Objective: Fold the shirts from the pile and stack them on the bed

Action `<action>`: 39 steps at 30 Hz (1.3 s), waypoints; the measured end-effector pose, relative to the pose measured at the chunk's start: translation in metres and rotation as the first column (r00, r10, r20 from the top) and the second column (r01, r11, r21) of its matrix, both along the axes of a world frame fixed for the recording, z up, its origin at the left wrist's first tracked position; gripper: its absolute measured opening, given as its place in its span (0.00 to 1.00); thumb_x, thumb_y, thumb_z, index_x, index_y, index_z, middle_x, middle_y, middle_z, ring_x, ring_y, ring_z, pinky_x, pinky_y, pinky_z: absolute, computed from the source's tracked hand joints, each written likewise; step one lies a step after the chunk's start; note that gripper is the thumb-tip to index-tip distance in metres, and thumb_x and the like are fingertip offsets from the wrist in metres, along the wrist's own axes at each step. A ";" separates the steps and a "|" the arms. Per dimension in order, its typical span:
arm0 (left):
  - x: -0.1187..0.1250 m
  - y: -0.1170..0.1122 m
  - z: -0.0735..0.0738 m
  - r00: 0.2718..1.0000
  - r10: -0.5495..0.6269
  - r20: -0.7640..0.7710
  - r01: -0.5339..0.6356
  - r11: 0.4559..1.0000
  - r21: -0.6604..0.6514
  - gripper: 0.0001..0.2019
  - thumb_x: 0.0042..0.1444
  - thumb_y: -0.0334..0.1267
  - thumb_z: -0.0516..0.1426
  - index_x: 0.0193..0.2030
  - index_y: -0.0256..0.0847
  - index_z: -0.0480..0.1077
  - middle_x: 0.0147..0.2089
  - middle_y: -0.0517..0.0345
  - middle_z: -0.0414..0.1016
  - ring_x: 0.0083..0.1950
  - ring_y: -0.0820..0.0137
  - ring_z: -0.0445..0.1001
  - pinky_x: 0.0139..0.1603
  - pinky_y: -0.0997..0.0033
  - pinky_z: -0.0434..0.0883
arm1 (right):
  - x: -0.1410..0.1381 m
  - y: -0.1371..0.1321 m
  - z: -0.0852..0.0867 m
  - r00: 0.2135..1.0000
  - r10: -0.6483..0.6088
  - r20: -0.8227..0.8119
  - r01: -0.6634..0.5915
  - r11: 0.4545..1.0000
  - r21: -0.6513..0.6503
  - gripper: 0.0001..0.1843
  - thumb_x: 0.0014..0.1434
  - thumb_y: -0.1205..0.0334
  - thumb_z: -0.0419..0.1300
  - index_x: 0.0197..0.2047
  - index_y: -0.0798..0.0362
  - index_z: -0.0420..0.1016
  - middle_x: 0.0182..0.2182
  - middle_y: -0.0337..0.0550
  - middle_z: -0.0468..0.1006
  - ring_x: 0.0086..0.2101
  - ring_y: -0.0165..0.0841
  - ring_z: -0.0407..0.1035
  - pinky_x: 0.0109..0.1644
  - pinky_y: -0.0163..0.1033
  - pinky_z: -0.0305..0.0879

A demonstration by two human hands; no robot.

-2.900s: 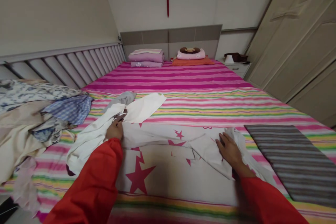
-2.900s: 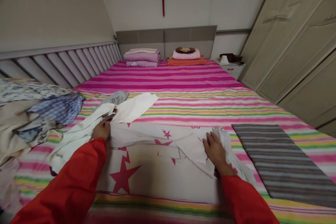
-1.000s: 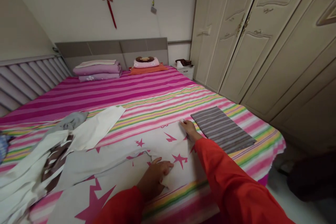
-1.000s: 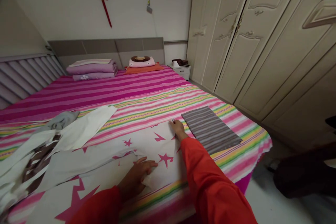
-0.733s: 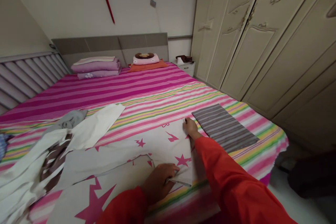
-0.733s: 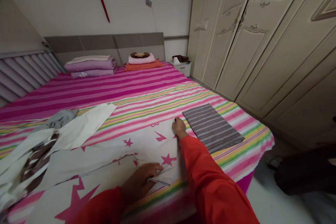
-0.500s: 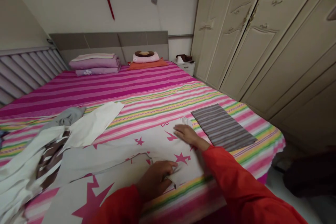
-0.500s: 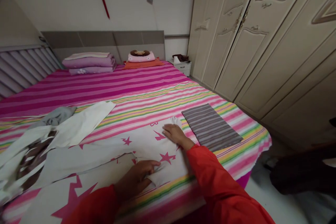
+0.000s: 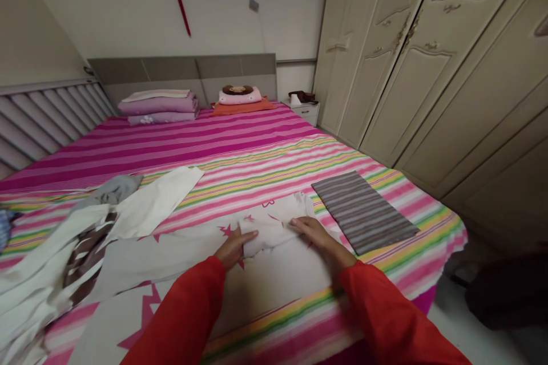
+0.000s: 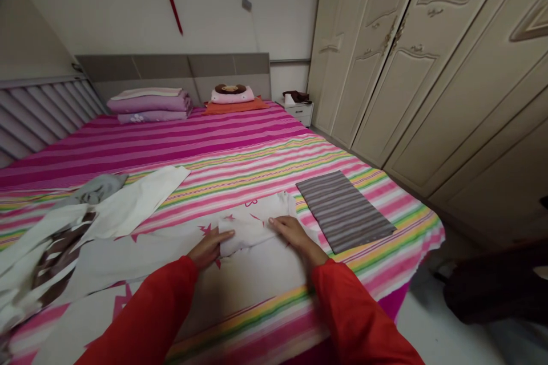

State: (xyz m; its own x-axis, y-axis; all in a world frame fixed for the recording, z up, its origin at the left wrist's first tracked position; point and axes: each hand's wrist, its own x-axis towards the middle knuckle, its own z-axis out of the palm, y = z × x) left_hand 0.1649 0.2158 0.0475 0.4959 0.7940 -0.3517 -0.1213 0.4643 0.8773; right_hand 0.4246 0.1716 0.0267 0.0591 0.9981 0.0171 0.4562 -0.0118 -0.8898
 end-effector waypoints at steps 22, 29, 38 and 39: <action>-0.017 0.036 0.020 0.936 -0.123 -0.329 0.235 0.917 0.323 0.23 0.31 0.44 0.71 0.35 0.37 0.74 0.30 0.60 0.76 0.32 0.68 0.74 0.35 0.69 0.70 | -0.044 0.024 -0.007 0.947 -0.293 -0.130 0.314 0.930 0.193 0.21 0.56 0.42 0.51 0.26 0.50 0.66 0.22 0.34 0.65 0.28 0.30 0.60 0.33 0.34 0.57; -0.018 0.046 0.024 0.949 0.293 -0.120 -0.241 0.914 0.327 0.28 0.40 0.55 0.67 0.43 0.38 0.74 0.35 0.53 0.79 0.39 0.64 0.78 0.44 0.64 0.74 | -0.053 0.015 -0.012 0.898 -0.410 0.160 0.393 0.911 0.124 0.19 0.61 0.48 0.49 0.35 0.49 0.77 0.24 0.38 0.74 0.28 0.33 0.65 0.32 0.34 0.53; -0.015 0.006 -0.034 0.891 0.392 -0.230 -0.267 0.860 0.434 0.38 0.43 0.41 0.68 0.62 0.41 0.62 0.60 0.45 0.72 0.61 0.59 0.71 0.59 0.60 0.70 | -0.055 0.026 0.002 0.917 -0.266 0.298 0.261 0.964 0.058 0.18 0.62 0.54 0.51 0.32 0.52 0.78 0.26 0.40 0.77 0.30 0.32 0.69 0.32 0.33 0.55; -0.015 0.008 -0.036 0.846 0.457 -0.273 -0.260 0.802 0.537 0.39 0.46 0.39 0.66 0.65 0.42 0.59 0.64 0.46 0.68 0.65 0.59 0.67 0.63 0.60 0.67 | -0.057 0.025 0.004 0.904 -0.283 0.319 0.275 0.959 0.072 0.18 0.64 0.54 0.50 0.35 0.51 0.79 0.28 0.40 0.79 0.31 0.33 0.70 0.33 0.33 0.55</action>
State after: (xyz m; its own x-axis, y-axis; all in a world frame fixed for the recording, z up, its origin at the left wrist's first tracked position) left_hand 0.1496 0.2236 0.0111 0.0501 0.9987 0.0104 0.1846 -0.0195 0.9826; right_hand 0.3681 0.1970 0.0308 0.3222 0.9407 0.1064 0.6996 -0.1609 -0.6962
